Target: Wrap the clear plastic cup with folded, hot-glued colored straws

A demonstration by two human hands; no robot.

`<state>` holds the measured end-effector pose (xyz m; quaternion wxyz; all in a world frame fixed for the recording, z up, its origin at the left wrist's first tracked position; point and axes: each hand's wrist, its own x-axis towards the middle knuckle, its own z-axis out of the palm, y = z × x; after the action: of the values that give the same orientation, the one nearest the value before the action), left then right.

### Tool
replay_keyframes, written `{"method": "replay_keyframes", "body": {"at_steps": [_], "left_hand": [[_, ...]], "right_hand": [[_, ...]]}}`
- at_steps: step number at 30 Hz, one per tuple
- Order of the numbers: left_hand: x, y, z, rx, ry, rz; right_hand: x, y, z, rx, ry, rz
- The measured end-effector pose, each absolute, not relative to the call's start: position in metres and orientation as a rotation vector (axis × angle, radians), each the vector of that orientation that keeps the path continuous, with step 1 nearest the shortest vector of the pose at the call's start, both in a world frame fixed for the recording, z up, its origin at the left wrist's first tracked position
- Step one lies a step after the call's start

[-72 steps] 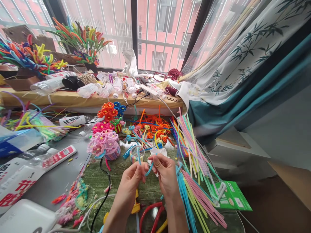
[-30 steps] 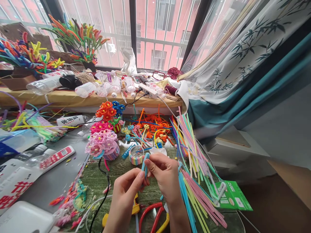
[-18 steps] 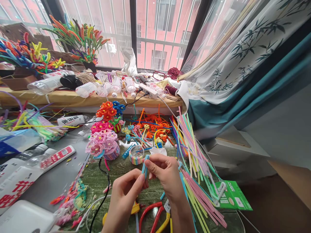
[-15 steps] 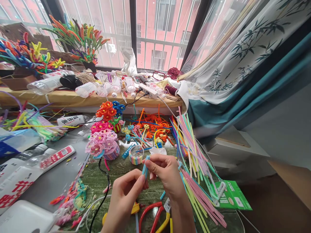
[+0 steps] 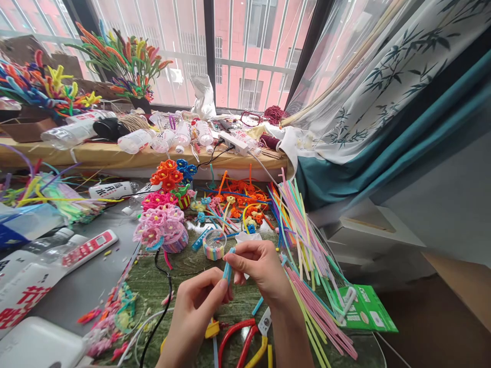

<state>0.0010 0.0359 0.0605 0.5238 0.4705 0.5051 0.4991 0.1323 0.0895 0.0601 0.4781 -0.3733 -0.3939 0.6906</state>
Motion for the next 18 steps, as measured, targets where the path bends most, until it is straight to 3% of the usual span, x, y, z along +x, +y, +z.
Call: {"method": "replay_keyframes", "body": {"at_steps": [10,14,18], "left_hand": [[0.004,0.037,0.055,1.214,1.404,1.349],[0.010,0.040,0.048,1.626,1.641,1.559],[0.012,0.041,0.041,1.973,1.770,1.536]], "right_hand": [[0.136,0.091,0.065,-1.000,-0.991,1.473],[0.128,0.089,0.064,-1.044,-0.956,1.392],[0.120,0.086,0.060,-1.051,-0.937,1.367]]}}
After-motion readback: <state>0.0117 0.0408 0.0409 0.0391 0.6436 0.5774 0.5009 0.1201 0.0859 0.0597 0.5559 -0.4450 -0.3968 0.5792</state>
